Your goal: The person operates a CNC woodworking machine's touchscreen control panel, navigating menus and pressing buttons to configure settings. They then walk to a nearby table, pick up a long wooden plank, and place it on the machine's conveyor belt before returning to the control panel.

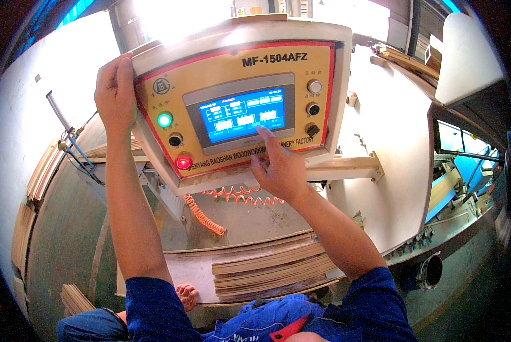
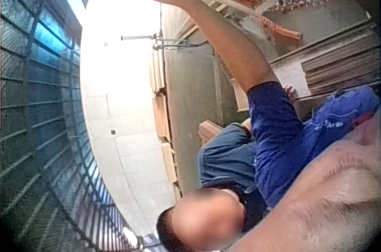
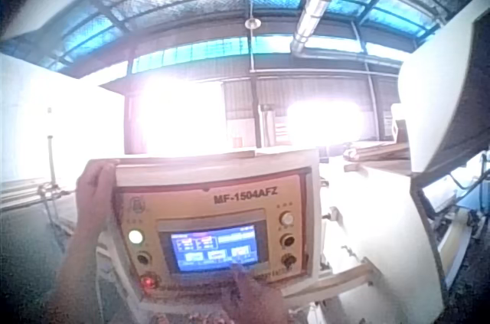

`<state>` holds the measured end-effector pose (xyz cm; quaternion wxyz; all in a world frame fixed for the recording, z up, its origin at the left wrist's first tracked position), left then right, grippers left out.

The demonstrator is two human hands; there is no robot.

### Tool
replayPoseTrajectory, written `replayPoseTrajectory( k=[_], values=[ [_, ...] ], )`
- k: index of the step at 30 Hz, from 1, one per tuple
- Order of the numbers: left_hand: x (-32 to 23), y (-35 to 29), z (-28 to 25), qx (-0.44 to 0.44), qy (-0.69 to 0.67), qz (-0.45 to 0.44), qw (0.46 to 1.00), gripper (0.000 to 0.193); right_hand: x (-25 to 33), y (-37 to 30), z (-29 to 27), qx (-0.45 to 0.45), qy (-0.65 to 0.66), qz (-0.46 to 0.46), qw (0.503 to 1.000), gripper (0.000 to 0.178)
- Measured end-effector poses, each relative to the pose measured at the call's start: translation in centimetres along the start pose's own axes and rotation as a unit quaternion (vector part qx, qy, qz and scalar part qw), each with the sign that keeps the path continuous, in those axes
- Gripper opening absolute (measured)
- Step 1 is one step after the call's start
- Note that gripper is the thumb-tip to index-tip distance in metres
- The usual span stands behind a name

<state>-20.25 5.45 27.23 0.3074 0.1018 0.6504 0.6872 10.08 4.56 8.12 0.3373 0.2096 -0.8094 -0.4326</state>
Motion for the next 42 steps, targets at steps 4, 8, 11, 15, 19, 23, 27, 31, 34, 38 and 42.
replayPoseTrajectory(
  k=[4, 8, 11, 15, 19, 23, 27, 31, 34, 38, 42],
  values=[
    [-0.2, 0.1, -0.1, -0.001, -0.007, 0.006, 1.000, 0.033, -0.2, -0.6, -0.3, -0.001, 0.031, 0.049, 0.998, 0.055],
    [-0.3, 0.1, 0.2, 0.001, -0.015, 0.009, 1.000, 0.032, -1.3, -1.4, -0.3, -0.058, 0.000, -0.021, 0.998, 0.033],
    [0.0, 0.2, 0.0, -0.003, -0.023, 0.021, 1.000, 0.032, -1.5, -1.6, -0.5, -0.082, -0.019, -0.087, 0.993, 0.022],
    [-0.1, 0.1, -0.1, -0.001, -0.004, 0.016, 1.000, 0.033, -1.0, -1.9, -0.4, -0.105, 0.000, -0.137, 0.985, 0.017],
    [0.5, 0.1, 0.1, 0.001, -0.047, 0.025, 0.999, 0.034, -1.8, -2.7, 0.2, -0.069, 0.007, -0.137, 0.988, 0.016],
    [0.6, 0.2, 0.1, 0.001, -0.044, 0.033, 0.999, 0.034, -2.0, -2.8, 0.4, -0.090, 0.012, -0.150, 0.984, 0.016],
    [0.6, 0.0, 0.2, -0.006, -0.037, 0.035, 0.999, 0.034, -2.2, -3.2, 0.6, -0.111, 0.016, -0.151, 0.982, 0.018],
    [0.7, 0.3, 0.0, 0.001, -0.039, 0.045, 0.998, 0.033, -1.9, -3.2, 0.5, -0.112, 0.021, -0.152, 0.982, 0.019],
    [0.9, 0.3, 0.1, -0.002, -0.059, 0.035, 0.998, 0.033, -1.7, -3.2, 0.5, -0.104, 0.026, -0.151, 0.983, 0.019],
    [1.2, 0.4, 0.3, -0.007, -0.067, 0.036, 0.997, 0.032, -2.2, -3.5, 0.6, -0.094, 0.017, -0.147, 0.985, 0.019],
    [1.3, 0.3, 0.3, -0.007, -0.077, 0.026, 0.997, 0.032, -1.9, -3.4, 0.5, -0.092, 0.014, -0.143, 0.985, 0.018]
  ],
)
Point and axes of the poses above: each hand's wrist, its own y-axis towards the middle knuckle, its own z-axis out of the palm, x = y × z, the point moved 6 cm from there along y, towards the middle knuckle, and after that the axes turned 10 degrees about -x, right-handed, at the moved point
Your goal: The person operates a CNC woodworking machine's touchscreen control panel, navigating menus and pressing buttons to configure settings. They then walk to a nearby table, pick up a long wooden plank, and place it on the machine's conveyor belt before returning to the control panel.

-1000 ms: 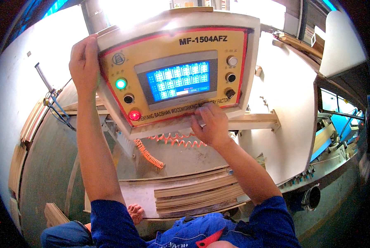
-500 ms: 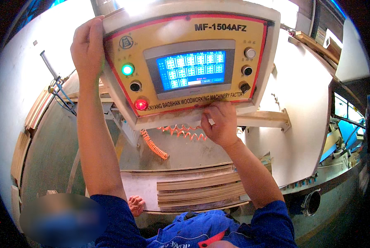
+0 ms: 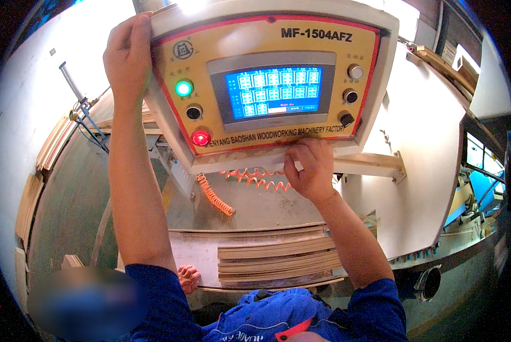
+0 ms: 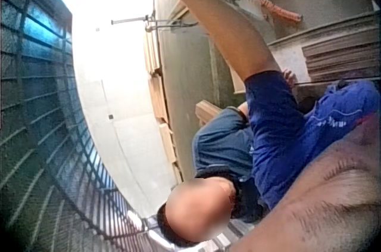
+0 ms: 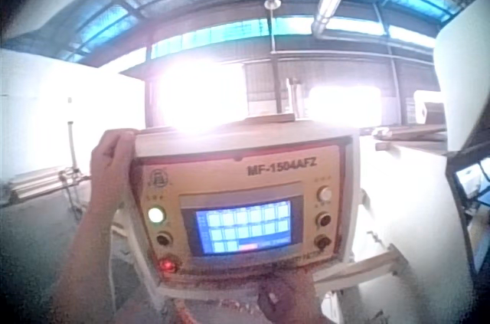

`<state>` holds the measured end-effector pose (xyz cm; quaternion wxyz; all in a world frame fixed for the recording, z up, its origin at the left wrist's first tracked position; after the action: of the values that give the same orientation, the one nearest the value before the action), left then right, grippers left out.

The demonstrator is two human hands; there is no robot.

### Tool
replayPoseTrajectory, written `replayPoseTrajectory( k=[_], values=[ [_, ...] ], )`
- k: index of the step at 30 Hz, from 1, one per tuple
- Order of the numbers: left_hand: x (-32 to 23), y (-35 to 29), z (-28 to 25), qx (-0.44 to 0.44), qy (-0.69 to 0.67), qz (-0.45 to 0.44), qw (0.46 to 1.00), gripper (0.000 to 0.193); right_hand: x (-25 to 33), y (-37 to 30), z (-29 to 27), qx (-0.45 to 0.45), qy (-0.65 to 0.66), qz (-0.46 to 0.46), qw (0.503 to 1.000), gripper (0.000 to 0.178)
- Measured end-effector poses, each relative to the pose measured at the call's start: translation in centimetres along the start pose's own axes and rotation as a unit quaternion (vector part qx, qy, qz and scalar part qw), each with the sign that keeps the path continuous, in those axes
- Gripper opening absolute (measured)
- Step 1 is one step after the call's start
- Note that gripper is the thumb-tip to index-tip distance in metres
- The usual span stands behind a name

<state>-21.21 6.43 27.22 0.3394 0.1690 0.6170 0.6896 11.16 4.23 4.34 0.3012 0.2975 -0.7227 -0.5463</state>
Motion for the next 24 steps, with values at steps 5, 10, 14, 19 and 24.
replayPoseTrajectory(
  k=[5, 10, 14, 19, 24],
  values=[
    [-0.53, 0.03, -0.17, 0.002, 0.036, 0.021, 0.999, 0.034, 0.01, -0.14, 0.08, 0.012, -0.016, 0.005, 1.000, 0.018],
    [-0.66, 0.10, -0.13, 0.003, 0.038, 0.017, 0.999, 0.033, 0.15, -0.02, -0.06, 0.000, -0.018, -0.004, 1.000, 0.019],
    [-0.60, 0.04, -0.15, -0.002, 0.038, 0.035, 0.999, 0.030, 0.00, -0.28, 0.07, -0.008, -0.014, -0.013, 1.000, 0.021],
    [-0.48, 0.06, -0.01, 0.001, 0.035, 0.013, 0.999, 0.030, -0.31, -0.45, 0.10, -0.004, -0.007, -0.014, 1.000, 0.022],
    [-0.27, -0.08, -0.05, 0.000, 0.056, 0.011, 0.998, 0.032, -0.04, 0.06, -0.09, -0.023, -0.003, -0.015, 1.000, 0.022]
  ],
)
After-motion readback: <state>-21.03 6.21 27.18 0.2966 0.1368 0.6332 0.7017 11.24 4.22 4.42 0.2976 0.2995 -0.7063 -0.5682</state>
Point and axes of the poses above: each hand's wrist, its own y-axis towards the middle knuckle, its own z-axis out of the palm, x = y × z, the point moved 6 cm from there along y, towards the middle knuckle, and after that the axes turned 10 degrees about -x, right-handed, at the moved point
